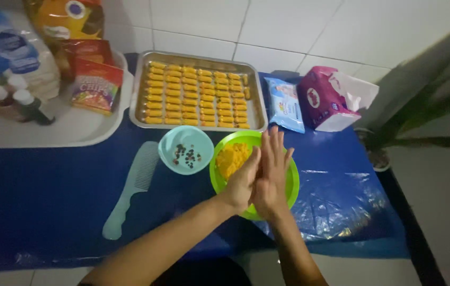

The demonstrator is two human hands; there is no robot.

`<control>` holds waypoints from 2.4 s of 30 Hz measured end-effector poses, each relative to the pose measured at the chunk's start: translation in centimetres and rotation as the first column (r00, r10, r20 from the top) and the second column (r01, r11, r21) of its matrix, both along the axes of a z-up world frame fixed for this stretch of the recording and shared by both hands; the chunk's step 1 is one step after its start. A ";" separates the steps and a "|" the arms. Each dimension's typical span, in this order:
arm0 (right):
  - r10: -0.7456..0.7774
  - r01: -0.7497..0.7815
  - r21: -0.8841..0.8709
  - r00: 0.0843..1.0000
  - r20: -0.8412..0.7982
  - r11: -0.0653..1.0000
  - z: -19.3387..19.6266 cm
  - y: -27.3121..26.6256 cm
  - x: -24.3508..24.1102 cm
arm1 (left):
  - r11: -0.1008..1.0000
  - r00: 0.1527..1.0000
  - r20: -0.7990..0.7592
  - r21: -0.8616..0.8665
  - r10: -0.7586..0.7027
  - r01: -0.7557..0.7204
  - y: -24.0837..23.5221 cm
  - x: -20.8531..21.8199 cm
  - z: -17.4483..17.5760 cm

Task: The person shapes a yellow dough mixture into small cylindrical rolls using their hands. They place the formed rolls onto a metal baking tray. The person also uses a comb to press a pattern onto the rolls and adds small dark toppings from a bowl.

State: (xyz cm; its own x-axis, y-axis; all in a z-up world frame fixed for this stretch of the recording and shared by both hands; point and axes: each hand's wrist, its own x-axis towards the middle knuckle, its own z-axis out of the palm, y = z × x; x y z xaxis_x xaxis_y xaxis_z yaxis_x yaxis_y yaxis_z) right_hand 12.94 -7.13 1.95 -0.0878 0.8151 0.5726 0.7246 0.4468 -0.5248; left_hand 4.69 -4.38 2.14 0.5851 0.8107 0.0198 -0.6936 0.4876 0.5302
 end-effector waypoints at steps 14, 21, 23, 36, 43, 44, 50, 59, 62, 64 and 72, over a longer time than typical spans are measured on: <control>0.283 -0.331 0.105 0.905 0.319 0.938 0.2 -2.5 -2.2 | 0.953 0.833 0.536 -0.160 -0.136 0.258 5.3 2.1 -7.8; 0.091 -0.117 0.091 0.964 0.251 0.989 -1.4 2.4 2.1 | 0.923 0.941 0.319 -0.315 -0.115 0.220 2.3 1.0 -4.5; 0.103 -0.189 0.137 0.875 0.473 0.972 -3.4 0.6 -0.3 | 0.973 0.953 0.303 -0.210 -0.026 0.093 3.1 -0.2 -3.9; 0.271 -0.289 0.039 0.931 0.245 0.956 -1.4 4.5 0.0 | 0.921 0.905 0.424 -0.343 -0.022 0.183 2.7 0.2 -6.6; 0.144 -0.150 0.038 0.982 0.124 0.988 0.5 7.2 1.2 | 0.911 0.776 0.496 -0.087 0.390 -0.403 0.3 1.8 -0.1; 0.101 -0.113 0.061 0.979 0.176 0.992 0.6 7.7 0.9 | 0.532 0.442 0.722 0.120 0.533 -0.838 -0.4 2.8 0.7; -0.078 0.031 0.135 0.930 0.360 0.990 1.1 8.3 0.7 | 0.880 0.902 0.432 -0.421 -0.017 0.219 2.2 -1.7 -4.5; -0.077 0.038 0.122 0.938 0.337 0.992 0.0 7.5 -0.7 | 0.925 0.875 0.484 -0.338 0.014 0.172 3.4 -2.3 -0.9; -0.116 0.038 0.176 0.883 0.455 0.984 -1.7 7.5 -1.2 | 0.905 0.932 0.357 -0.414 0.062 0.098 1.8 -3.3 0.2; -0.199 0.125 0.182 0.855 0.479 0.975 -1.6 8.8 0.6 | 0.932 0.938 0.345 -0.348 0.028 0.100 2.8 -1.4 -3.2; 0.160 -0.205 -0.127 0.942 -0.295 0.971 4.5 6.6 0.1 | 0.953 0.888 0.459 -0.259 -0.019 0.155 3.5 -0.1 -7.5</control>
